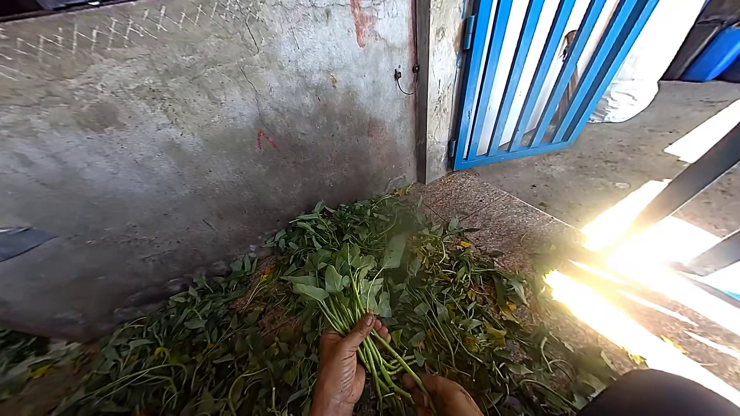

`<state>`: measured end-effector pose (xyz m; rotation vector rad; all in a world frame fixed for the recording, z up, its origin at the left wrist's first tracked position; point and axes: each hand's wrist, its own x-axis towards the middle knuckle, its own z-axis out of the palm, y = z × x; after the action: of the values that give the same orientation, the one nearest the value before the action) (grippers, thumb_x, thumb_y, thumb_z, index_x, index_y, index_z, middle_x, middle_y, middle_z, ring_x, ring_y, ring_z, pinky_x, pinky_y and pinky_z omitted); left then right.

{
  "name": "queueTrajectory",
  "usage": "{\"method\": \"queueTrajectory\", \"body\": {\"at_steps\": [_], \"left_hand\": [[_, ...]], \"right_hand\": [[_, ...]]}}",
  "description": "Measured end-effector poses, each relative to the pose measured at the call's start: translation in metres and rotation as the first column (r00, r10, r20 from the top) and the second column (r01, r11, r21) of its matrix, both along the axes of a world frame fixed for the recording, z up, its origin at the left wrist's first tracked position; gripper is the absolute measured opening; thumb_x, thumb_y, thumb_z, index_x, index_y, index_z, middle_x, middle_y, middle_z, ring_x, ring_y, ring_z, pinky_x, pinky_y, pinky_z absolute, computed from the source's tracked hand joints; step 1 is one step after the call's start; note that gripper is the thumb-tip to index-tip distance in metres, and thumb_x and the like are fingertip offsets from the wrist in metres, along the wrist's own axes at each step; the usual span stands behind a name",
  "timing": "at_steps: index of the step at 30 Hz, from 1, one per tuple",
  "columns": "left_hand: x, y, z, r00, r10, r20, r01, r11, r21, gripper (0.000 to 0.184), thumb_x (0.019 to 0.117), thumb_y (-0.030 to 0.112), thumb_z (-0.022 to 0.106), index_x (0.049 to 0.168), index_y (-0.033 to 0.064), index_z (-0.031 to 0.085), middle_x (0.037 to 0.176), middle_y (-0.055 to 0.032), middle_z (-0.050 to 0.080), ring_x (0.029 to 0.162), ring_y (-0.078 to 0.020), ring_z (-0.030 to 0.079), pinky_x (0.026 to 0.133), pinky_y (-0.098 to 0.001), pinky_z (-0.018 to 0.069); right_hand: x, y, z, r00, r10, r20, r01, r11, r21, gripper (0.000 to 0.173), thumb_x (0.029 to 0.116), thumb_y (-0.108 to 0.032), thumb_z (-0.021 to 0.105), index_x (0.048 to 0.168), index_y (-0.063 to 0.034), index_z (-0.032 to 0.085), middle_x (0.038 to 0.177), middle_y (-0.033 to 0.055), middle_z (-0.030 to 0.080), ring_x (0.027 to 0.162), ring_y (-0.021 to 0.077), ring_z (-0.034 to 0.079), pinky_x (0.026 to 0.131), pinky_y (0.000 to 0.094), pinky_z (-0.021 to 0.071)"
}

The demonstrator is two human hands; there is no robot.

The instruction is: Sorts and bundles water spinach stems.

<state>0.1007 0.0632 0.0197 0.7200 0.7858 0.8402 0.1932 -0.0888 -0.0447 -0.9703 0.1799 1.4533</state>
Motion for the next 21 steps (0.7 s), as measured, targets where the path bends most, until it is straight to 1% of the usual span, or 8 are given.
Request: {"method": "queueTrajectory", "body": {"at_steps": [7,9,11,13,15,17,19,21], "left_hand": [[0.0,-0.001,0.001,1.0,0.0,-0.005,0.0,1.0,0.003,0.012,0.0965,-0.008,0.06,0.108,-0.0105,0.058,0.083,-0.0229,0.071,0.07,-0.0331,0.074,0.069,-0.0489,0.0653],[-0.001,-0.001,0.001,1.0,0.002,-0.007,-0.002,1.0,0.011,0.012,0.0961,-0.008,0.061,0.108,-0.0105,0.059,0.082,-0.0228,0.071,0.07,-0.0327,0.074,0.068,-0.0488,0.0653],[-0.003,0.001,0.001,1.0,-0.008,0.009,0.007,0.999,0.037,0.012,0.0959,-0.007,0.061,0.107,-0.0105,0.06,0.082,-0.0226,0.071,0.069,-0.0324,0.073,0.068,-0.0487,0.0653],[-0.008,0.004,0.001,0.999,-0.04,0.037,0.037,0.996,0.076,0.013,0.0953,-0.007,0.061,0.107,-0.0105,0.059,0.082,-0.0227,0.071,0.07,-0.0327,0.074,0.069,-0.049,0.0655],[-0.011,0.005,0.0,0.994,-0.091,0.055,0.084,0.989,0.118,0.015,0.0926,-0.007,0.064,0.107,-0.0109,0.061,0.083,-0.0236,0.072,0.071,-0.0334,0.074,0.071,-0.0495,0.0655],[-0.013,0.005,-0.003,0.984,-0.167,0.06,0.155,0.973,0.169,0.017,0.0894,-0.005,0.069,0.105,-0.0095,0.064,0.083,-0.0238,0.072,0.072,-0.0333,0.075,0.072,-0.0502,0.0652],[-0.013,0.004,-0.007,0.966,-0.25,0.063,0.231,0.949,0.214,0.018,0.0877,-0.002,0.073,0.103,-0.0075,0.066,0.082,-0.0223,0.072,0.072,-0.0324,0.074,0.074,-0.0509,0.0645],[-0.012,0.003,-0.009,0.953,-0.299,0.048,0.28,0.931,0.236,0.018,0.0875,-0.002,0.073,0.103,-0.0063,0.066,0.081,-0.0208,0.073,0.072,-0.0312,0.074,0.074,-0.0494,0.0645]], "right_hand": [[-0.002,-0.001,-0.005,0.999,-0.045,-0.008,0.045,0.999,-0.014,0.029,0.1027,-0.006,0.035,0.114,-0.0014,0.062,0.067,-0.0012,0.053,0.051,0.0079,0.049,0.05,0.024,0.0475],[0.0,-0.004,-0.011,0.994,0.073,0.087,-0.071,0.997,-0.017,0.031,0.1009,-0.005,0.037,0.12,0.0005,0.061,0.073,0.0019,0.059,0.055,0.0098,0.053,0.052,0.0256,0.0492],[0.008,-0.007,-0.018,0.921,0.273,0.279,-0.262,0.962,-0.076,0.033,0.1012,-0.01,0.043,0.129,-0.0008,0.058,0.094,0.0072,0.069,0.073,0.0141,0.064,0.065,0.0313,0.0554],[0.017,-0.007,-0.021,0.764,0.333,0.552,-0.297,0.942,-0.157,0.045,0.1002,-0.017,0.053,0.141,0.0015,0.052,0.122,0.0169,0.066,0.105,0.0234,0.067,0.09,0.0431,0.0559],[0.028,0.0,-0.021,0.577,0.199,0.792,-0.196,0.975,-0.102,0.055,0.0979,-0.03,0.059,0.142,0.0014,0.053,0.134,0.0224,0.061,0.121,0.0299,0.063,0.102,0.0482,0.0531],[0.041,0.014,-0.002,0.464,-0.009,0.886,-0.076,0.996,0.05,0.059,0.0979,-0.044,0.061,0.139,-0.002,0.058,0.133,0.0173,0.062,0.12,0.0238,0.064,0.099,0.0415,0.0554],[0.052,0.028,0.025,0.447,-0.183,0.875,-0.019,0.977,0.214,0.062,0.0948,-0.048,0.066,0.137,-0.0029,0.06,0.132,0.012,0.064,0.119,0.0197,0.065,0.095,0.0354,0.0588],[0.056,0.04,0.047,0.476,-0.338,0.812,0.003,0.924,0.382,0.042,0.095,-0.034,0.072,0.122,-0.0016,0.066,0.123,0.0116,0.071,0.113,0.0205,0.07,0.092,0.0333,0.0609]]}}
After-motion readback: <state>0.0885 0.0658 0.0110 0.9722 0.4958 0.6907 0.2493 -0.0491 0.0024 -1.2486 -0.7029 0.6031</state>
